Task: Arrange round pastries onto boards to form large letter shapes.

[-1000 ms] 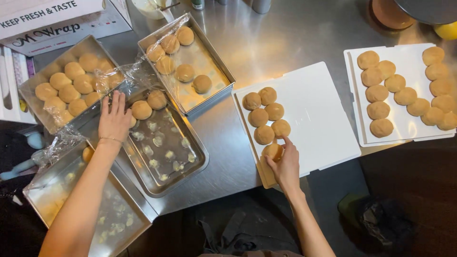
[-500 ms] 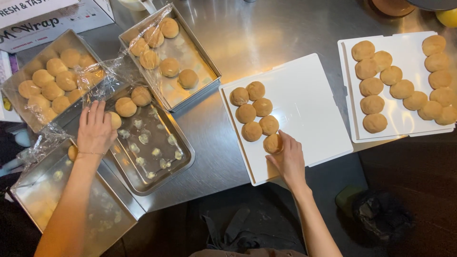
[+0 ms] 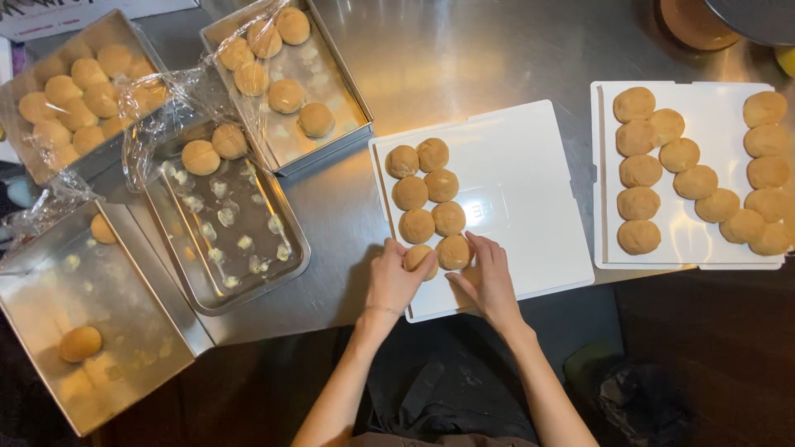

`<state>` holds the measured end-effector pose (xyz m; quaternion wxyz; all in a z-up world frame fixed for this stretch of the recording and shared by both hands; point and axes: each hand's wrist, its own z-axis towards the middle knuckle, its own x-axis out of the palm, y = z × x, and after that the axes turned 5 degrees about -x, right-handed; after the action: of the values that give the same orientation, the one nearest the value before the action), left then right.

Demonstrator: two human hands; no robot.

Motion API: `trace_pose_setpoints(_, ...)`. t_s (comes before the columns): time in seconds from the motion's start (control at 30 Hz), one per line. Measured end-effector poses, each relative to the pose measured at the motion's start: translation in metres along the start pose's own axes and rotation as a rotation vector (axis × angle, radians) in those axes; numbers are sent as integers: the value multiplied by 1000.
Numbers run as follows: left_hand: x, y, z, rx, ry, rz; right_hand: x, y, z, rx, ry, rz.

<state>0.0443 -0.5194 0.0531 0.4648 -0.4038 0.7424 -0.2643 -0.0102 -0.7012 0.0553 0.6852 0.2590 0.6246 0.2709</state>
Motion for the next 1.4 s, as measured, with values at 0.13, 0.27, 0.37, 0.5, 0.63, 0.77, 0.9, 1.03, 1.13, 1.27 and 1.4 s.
trace_pose_setpoints(0.13,21,-6,-2,18,-99,69,-3,-6,0,-39,34,0)
trace_pose_setpoints(0.27,21,3,-16,16,-134,155,-2,-10,0,-73,37,-18)
trace_pose_setpoints(0.37,19,7,-27,158,-204,168,0,-17,0,-86,31,-17)
trace_pose_setpoints(0.5,31,23,-25,356,-285,206,-2,-22,0,-64,59,1)
trace_pose_setpoints(0.63,33,29,-24,329,-274,244,-4,-19,0,-111,43,31)
trace_pose_setpoints(0.77,37,29,-21,297,-240,147,-6,-20,1,-110,46,66)
trace_pose_setpoints(0.9,41,33,-22,347,-295,56,-7,-19,1,-91,83,67)
trace_pose_setpoints(1.03,25,18,-25,430,-333,118,-21,-13,4,-168,76,95)
trace_pose_setpoints(1.13,14,8,3,430,-349,146,-29,-20,19,-231,-47,-28)
trace_pose_setpoints(1.27,14,5,86,274,-341,-120,-20,-32,80,71,-64,164)
trace_pose_setpoints(1.4,21,-6,146,370,-457,93,20,-53,159,41,-47,216)
